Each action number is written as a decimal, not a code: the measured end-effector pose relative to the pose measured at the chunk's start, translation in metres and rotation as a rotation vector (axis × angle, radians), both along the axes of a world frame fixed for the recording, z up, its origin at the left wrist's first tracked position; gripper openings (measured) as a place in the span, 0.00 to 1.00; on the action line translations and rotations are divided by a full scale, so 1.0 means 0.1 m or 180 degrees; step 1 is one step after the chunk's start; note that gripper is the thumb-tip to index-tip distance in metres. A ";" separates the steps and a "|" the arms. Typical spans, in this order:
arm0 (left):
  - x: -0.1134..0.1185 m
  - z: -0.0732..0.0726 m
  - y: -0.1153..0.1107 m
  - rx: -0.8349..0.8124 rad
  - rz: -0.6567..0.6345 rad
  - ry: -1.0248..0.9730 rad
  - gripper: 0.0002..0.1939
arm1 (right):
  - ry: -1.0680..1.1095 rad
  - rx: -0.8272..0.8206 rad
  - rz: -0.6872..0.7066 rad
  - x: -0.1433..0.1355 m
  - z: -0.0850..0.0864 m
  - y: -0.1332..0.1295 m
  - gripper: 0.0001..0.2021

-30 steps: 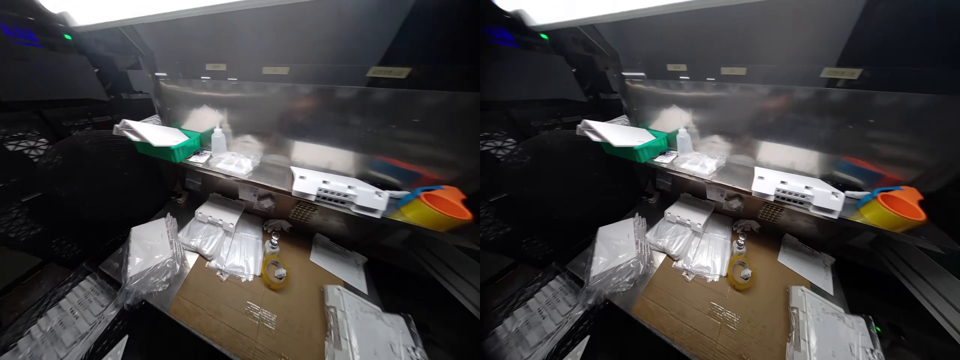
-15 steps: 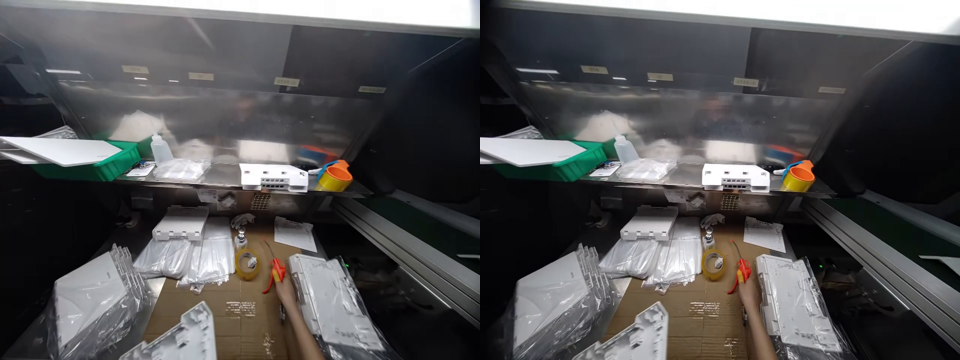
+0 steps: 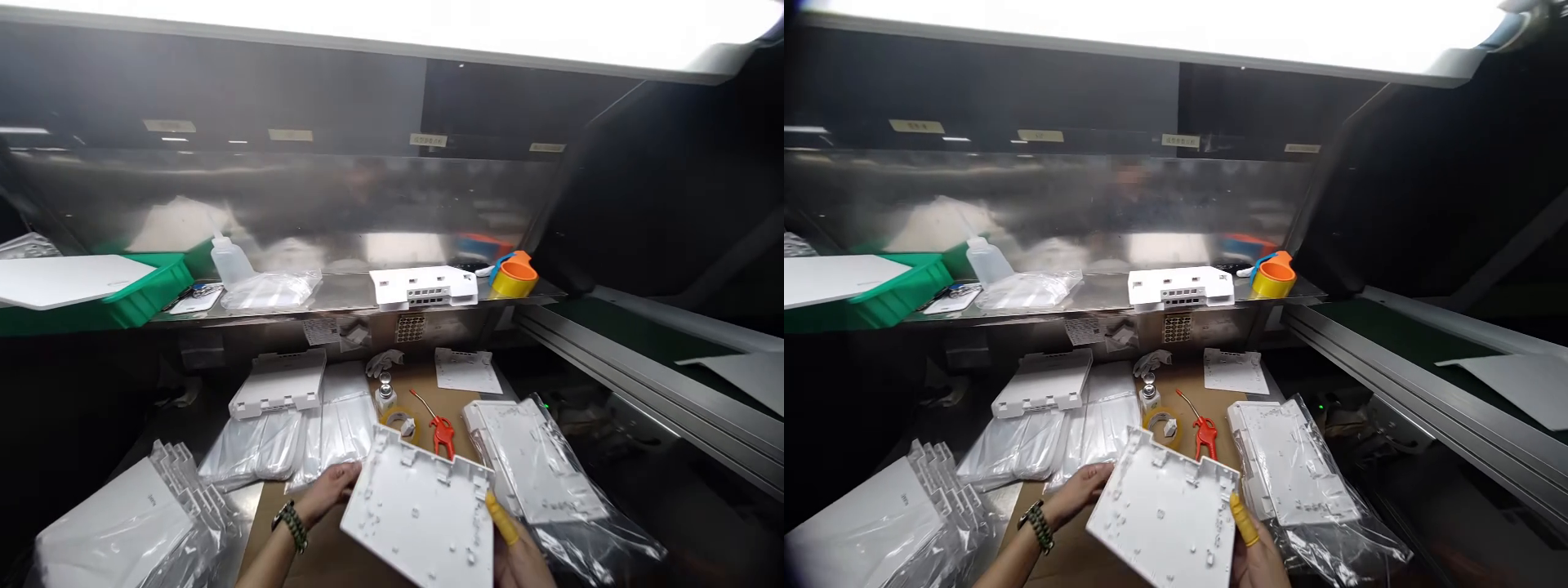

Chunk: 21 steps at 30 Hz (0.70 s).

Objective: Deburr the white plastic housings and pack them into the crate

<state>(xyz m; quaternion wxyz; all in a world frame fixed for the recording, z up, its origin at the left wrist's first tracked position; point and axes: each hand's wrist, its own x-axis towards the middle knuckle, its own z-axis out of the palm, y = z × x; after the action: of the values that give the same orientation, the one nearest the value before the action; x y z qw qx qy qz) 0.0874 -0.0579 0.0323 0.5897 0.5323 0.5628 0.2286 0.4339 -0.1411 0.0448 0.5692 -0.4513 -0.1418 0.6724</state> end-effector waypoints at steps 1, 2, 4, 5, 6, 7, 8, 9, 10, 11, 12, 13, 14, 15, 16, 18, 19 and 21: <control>-0.02 -0.04 0.11 0.0178 0.0015 0.0376 0.24 | 0.0012 0.0002 -0.0235 0.07 0.08 -0.01 0.35; -0.04 -0.09 0.20 0.0365 0.0031 0.0776 0.21 | 0.0026 0.0006 -0.0427 0.14 0.17 -0.03 0.35; -0.10 -0.16 0.34 0.0693 0.0018 0.1491 0.20 | 0.0079 0.0055 -0.0754 0.26 0.38 -0.11 0.37; -0.14 -0.20 0.38 0.0800 -0.0026 0.1766 0.22 | 0.0105 0.0085 -0.0924 0.31 0.49 -0.16 0.39; -0.17 -0.22 0.42 0.0868 -0.0085 0.1993 0.22 | 0.0128 0.0109 -0.1093 0.34 0.59 -0.21 0.41; -0.20 -0.24 0.45 0.0905 -0.0150 0.2172 0.22 | 0.0152 0.0129 -0.1227 0.36 0.68 -0.26 0.42; -0.23 -0.25 0.48 0.0922 -0.0216 0.2306 0.22 | 0.0177 0.0138 -0.1320 0.37 0.75 -0.30 0.43; -0.26 -0.26 0.51 0.0932 -0.0266 0.2400 0.22 | 0.0202 0.0126 -0.1371 0.38 0.81 -0.33 0.43; -0.28 -0.25 0.54 0.0940 -0.0298 0.2459 0.22 | 0.0227 0.0090 -0.1386 0.38 0.85 -0.35 0.43; -0.31 -0.25 0.58 0.0950 -0.0313 0.2483 0.21 | 0.0239 0.0050 -0.1382 0.38 0.88 -0.36 0.42; -0.33 -0.24 0.61 0.0961 -0.0311 0.2478 0.20 | 0.0234 0.0008 -0.1383 0.38 0.89 -0.37 0.43; -0.36 -0.23 0.65 0.0966 -0.0294 0.2448 0.18 | 0.0217 -0.0035 -0.1386 0.38 0.90 -0.37 0.43; -0.39 -0.22 0.69 0.0958 -0.0262 0.2409 0.17 | 0.0187 -0.0062 -0.1395 0.38 0.89 -0.37 0.43; -0.42 -0.21 0.73 0.0926 -0.0223 0.2364 0.16 | 0.0148 -0.0066 -0.1388 0.38 0.88 -0.36 0.44; -0.45 -0.20 0.77 0.0872 -0.0185 0.2314 0.16 | 0.0101 -0.0055 -0.1371 0.38 0.86 -0.36 0.44; -0.52 -0.20 0.85 0.0728 -0.0117 0.2199 0.15 | -0.0066 -0.0016 -0.1313 0.36 0.80 -0.33 0.43; -0.55 -0.21 0.88 0.0666 -0.0095 0.2132 0.14 | -0.0195 0.0009 -0.1279 0.34 0.76 -0.32 0.43; -0.61 -0.21 0.93 0.0616 -0.0060 0.1999 0.14 | -0.0482 0.0030 -0.1207 0.30 0.63 -0.27 0.41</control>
<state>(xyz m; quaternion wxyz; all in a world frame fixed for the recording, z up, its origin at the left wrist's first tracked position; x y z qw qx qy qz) 0.0268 0.0352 0.0111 0.3361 0.6355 0.6879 0.1002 0.4635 -0.1679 0.1078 0.6755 -0.5165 -0.0998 0.5167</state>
